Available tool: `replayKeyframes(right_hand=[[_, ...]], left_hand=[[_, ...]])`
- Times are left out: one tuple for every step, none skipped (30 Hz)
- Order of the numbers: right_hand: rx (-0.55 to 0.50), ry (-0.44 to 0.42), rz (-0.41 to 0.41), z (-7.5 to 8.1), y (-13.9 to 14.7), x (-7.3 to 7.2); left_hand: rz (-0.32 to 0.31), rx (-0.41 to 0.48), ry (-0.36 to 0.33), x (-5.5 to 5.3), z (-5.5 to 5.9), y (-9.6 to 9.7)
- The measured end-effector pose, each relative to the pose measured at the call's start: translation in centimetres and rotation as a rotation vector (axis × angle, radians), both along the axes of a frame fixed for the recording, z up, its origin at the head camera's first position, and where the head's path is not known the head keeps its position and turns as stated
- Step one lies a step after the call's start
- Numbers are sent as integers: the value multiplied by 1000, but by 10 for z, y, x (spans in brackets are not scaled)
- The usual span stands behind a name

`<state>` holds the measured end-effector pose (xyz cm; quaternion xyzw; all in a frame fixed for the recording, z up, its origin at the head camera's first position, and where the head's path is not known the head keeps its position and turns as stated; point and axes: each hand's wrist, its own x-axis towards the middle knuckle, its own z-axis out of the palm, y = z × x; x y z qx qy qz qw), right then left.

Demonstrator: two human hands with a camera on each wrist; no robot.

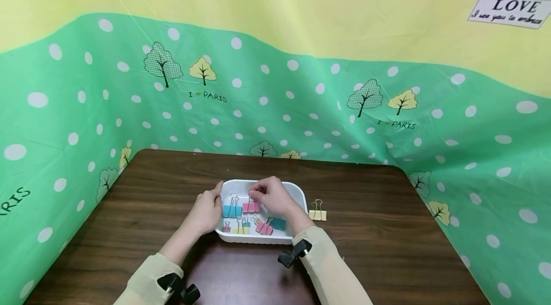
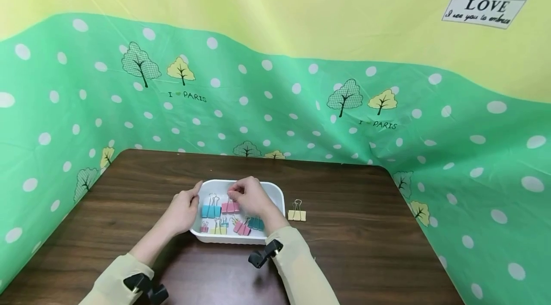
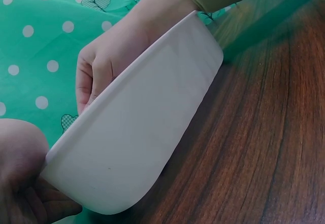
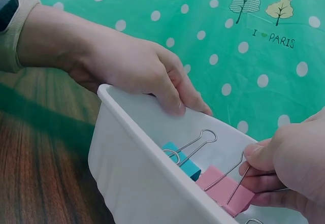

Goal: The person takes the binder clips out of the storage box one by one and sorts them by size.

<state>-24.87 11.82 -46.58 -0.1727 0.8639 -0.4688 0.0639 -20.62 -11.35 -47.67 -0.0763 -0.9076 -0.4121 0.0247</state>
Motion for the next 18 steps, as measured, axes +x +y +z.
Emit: replayKeyframes(right_hand=[[-2,-1,-4,0,1,0],[-5,-3,-8,1,2,0],[-8,-9,-11,1,3,1],[-12,-19,-12,0,2,1],[-18,-32,-12,0,1,2],[-21,-37,-13,0,1,3],[-27,-34,-13,-1,1,3],[-31,-27,-12,-1,1,3],[-31,-14,-7,-1,2,2],[-32,2,-1,0,2,2],[-29,18,5,1,3,1],[-24,37,11,2,4,0],[-18,49,16,4,5,-1],[-9,55,17,6,6,-1],[-3,58,19,7,7,-2],[2,57,18,10,8,-2],[7,54,15,11,9,-3],[10,52,12,13,9,-3]], left_hand=[[-1,0,4,0,0,1],[-2,-1,7,0,0,2],[-4,-1,8,0,0,3],[-3,-5,4,2,0,2],[-2,-9,-1,3,-1,1],[-3,-10,-4,4,-2,1],[-5,-11,-6,5,-3,0],[-9,-10,-7,5,-3,0],[-10,-11,-5,5,-4,0],[-12,-12,-4,5,-4,0],[-13,-13,-2,5,-4,1],[-13,-15,1,4,-3,1],[-14,-18,4,3,-3,1],[-15,-20,6,2,-2,1],[-16,-23,8,1,-1,1],[-17,-26,12,1,0,1],[-18,-29,13,0,0,1],[-18,-31,15,-1,1,1]])
